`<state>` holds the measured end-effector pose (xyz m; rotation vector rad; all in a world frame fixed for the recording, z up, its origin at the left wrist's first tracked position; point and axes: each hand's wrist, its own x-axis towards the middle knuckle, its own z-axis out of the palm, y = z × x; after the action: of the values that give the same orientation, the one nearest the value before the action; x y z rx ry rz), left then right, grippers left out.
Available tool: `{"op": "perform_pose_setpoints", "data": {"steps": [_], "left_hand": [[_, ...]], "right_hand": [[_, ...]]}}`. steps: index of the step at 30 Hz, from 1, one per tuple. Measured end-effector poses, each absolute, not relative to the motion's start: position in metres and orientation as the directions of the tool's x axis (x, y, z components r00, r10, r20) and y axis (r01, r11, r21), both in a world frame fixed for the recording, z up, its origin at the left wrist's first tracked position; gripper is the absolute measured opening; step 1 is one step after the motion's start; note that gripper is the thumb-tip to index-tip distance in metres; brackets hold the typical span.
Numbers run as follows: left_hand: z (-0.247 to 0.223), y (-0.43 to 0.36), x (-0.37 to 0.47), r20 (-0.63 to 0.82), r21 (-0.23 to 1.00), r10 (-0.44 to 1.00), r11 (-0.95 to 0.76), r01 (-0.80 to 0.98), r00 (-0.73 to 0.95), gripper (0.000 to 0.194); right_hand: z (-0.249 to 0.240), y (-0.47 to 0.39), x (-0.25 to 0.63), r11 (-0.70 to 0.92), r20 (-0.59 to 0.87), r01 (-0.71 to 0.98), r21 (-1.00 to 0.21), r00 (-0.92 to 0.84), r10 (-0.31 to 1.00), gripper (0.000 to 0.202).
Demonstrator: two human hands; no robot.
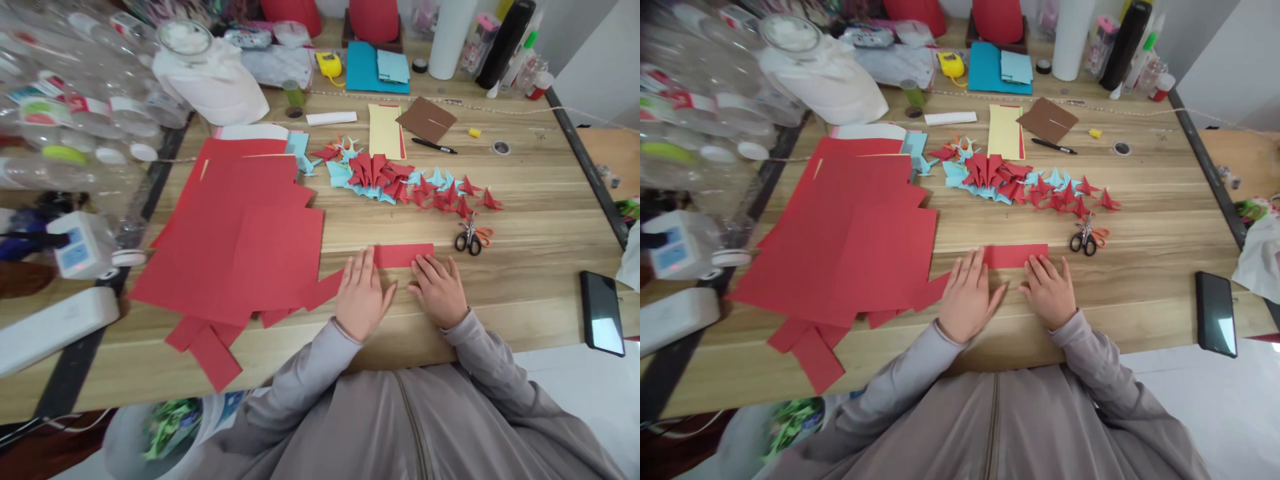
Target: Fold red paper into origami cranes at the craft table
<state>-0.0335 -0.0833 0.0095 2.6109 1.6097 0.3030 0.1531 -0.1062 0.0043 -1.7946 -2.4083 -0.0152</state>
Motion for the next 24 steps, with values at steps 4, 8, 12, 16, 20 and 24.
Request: {"op": "perform_pose_setpoints", "data": {"steps": [4, 8, 12, 16, 20, 24], "left_hand": [[0.006, -0.08, -0.018, 0.108, 0.19, 0.823, -0.568, 0.801, 0.558, 0.056], [0.0, -0.08, -0.015, 0.125, 0.2, 0.822, -0.57, 0.797, 0.556, 0.051], [-0.001, -0.08, -0.016, 0.13, 0.204, 0.817, -0.577, 0.791, 0.562, 0.048], [0.0, -0.08, -0.015, 0.127, 0.206, 0.821, -0.571, 0.795, 0.557, 0.052], [0.0, -0.08, -0.013, 0.122, 0.195, 0.821, -0.571, 0.797, 0.558, 0.052], [0.001, -0.08, -0.013, 0.106, 0.187, 0.816, -0.577, 0.795, 0.568, 0.051]], "right_hand": [[0.01, -0.101, 0.151, 0.285, 0.089, 0.956, -0.07, -0.279, 0.956, 0.039], [0.016, -0.088, 0.141, 0.256, 0.047, 0.966, -0.014, -0.255, 0.966, 0.046], [0.016, -0.069, 0.13, 0.17, 0.06, 0.984, 0.044, -0.173, 0.983, 0.051], [0.011, -0.06, 0.131, 0.112, 0.098, 0.993, 0.038, -0.115, 0.988, 0.051], [0.012, -0.069, 0.137, 0.11, 0.112, 0.994, 0.012, -0.11, 0.988, 0.051], [0.017, -0.075, 0.134, 0.131, 0.09, 0.99, 0.045, -0.135, 0.987, 0.046]]}}
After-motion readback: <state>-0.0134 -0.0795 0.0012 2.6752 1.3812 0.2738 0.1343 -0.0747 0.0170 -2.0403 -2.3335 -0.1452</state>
